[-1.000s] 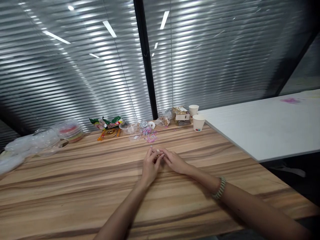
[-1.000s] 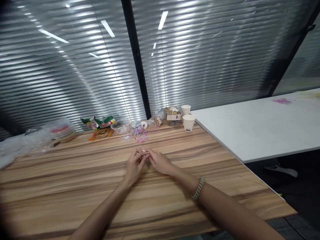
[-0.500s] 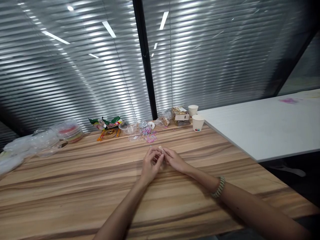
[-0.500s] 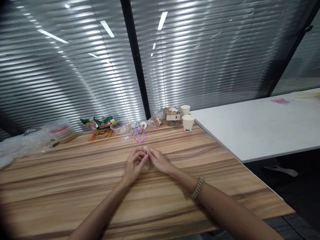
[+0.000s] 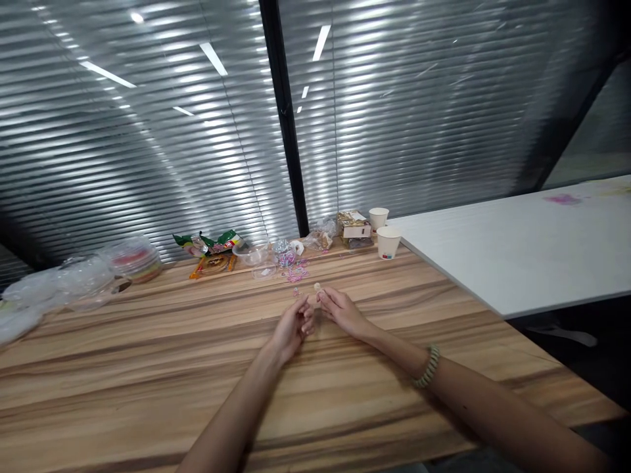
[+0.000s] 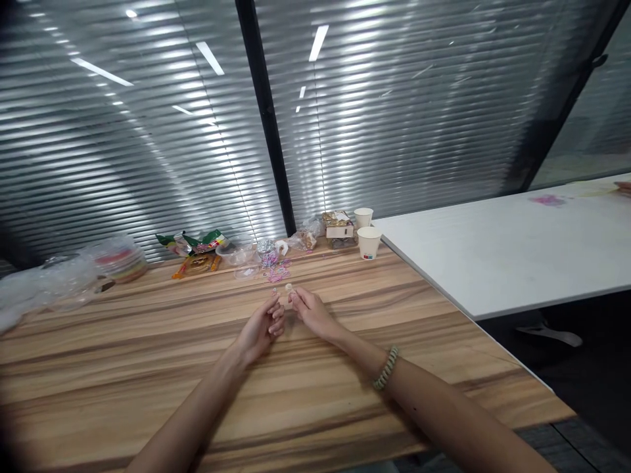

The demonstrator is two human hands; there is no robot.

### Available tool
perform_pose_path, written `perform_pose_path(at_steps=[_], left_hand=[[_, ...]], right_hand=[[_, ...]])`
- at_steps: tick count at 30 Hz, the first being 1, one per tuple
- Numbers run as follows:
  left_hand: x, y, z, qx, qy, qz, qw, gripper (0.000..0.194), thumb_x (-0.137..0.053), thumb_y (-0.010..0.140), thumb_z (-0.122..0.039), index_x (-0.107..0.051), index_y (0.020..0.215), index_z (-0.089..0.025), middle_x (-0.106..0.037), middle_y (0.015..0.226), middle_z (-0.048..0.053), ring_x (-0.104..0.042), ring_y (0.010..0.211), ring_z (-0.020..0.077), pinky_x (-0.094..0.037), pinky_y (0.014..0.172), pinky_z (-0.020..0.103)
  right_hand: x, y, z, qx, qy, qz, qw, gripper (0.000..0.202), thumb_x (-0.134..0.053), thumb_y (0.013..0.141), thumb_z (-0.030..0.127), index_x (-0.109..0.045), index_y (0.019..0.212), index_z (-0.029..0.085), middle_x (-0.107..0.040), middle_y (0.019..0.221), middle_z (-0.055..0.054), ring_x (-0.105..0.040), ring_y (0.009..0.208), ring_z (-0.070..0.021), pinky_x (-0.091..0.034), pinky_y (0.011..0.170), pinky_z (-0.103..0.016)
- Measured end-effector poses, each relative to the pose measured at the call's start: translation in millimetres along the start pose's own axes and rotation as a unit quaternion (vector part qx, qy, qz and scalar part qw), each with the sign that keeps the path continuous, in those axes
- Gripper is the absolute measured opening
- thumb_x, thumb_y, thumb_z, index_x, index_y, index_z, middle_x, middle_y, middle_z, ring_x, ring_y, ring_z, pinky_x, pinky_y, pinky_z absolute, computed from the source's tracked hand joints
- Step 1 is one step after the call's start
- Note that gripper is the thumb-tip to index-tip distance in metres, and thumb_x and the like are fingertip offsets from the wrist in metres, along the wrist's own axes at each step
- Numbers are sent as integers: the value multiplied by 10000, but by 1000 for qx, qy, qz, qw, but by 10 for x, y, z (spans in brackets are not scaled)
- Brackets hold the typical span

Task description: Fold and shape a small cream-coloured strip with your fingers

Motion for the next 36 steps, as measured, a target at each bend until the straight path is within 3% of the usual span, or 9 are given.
perform_pose_path(at_steps=[3,9,14,18,26,28,31,33,36], left_hand=[[-58,-17,-14,41,-112,45,992,302,-499,817,-280,-377,572,-153,-299,463,-93,-207,312,17,-234,365,163],[-59,-55,-90,-59,-181,-6,982,259,-320,902,-196,-542,800,-109,-502,604,-45,-222,323,0,-329,426,154],[-47,-54,-74,-75,-106,-22,991,261,-364,887,-261,-585,833,-134,-519,605,-45,-171,316,4,-342,426,172],[-2,-36,-72,-87,5,-41,995,267,-435,841,-366,-596,853,-153,-527,597,-53,-183,304,1,-377,445,188],[66,-54,-108,-146,210,-77,964,431,-506,746,-514,-614,938,-143,-632,720,17,-278,301,10,-404,444,215],[43,-75,-125,-154,263,-73,950,446,-504,746,-520,-644,911,-131,-595,579,-2,-293,308,32,-409,454,228],[0,-99,-145,-171,339,-66,923,424,-522,740,-506,-688,781,-118,-379,333,-57,-328,335,77,-414,479,243],[-14,-104,-152,-185,362,-62,912,403,-527,742,-493,-692,707,-127,-317,303,-60,-366,363,99,-404,481,242],[-1,-101,-167,-210,357,-70,907,383,-532,741,-485,-689,664,-144,-333,316,-49,-409,393,114,-387,471,236]], right_hand=[[-1,-41,117,58,-98,-19,993,340,-341,881,465,-448,725,182,-426,577,30,-392,493,-99,-313,467,-203],[11,-82,242,157,-280,-16,947,262,-323,912,316,-544,909,176,-601,836,-52,-551,754,-164,-394,672,-250],[10,-83,189,168,-348,38,922,256,-325,908,225,-548,1024,181,-617,988,-65,-570,870,-173,-407,737,-250],[30,-82,174,142,-442,81,882,265,-353,891,167,-544,1072,189,-625,1005,-63,-582,860,-177,-402,715,-242],[39,-82,230,116,-559,101,815,254,-410,868,139,-563,1062,199,-640,947,-69,-592,787,-202,-382,669,-257],[26,-85,229,105,-565,104,812,239,-402,873,140,-563,1043,187,-636,940,-75,-588,795,-199,-378,662,-251],[28,-86,215,79,-556,91,823,229,-382,871,118,-566,999,167,-631,936,-81,-583,819,-188,-374,668,-239],[33,-88,200,63,-547,81,831,228,-372,871,114,-568,978,163,-633,923,-83,-585,817,-183,-373,671,-234],[34,-93,180,55,-534,72,840,226,-367,881,139,-562,992,169,-641,902,-81,-591,814,-184,-375,673,-234]])
Point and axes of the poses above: each hand's wrist, its own y-axis towards the middle knuckle, its own x-axis out of the back of the hand, z = x × y, the point moved 5 cm from there along y, towards the middle knuckle
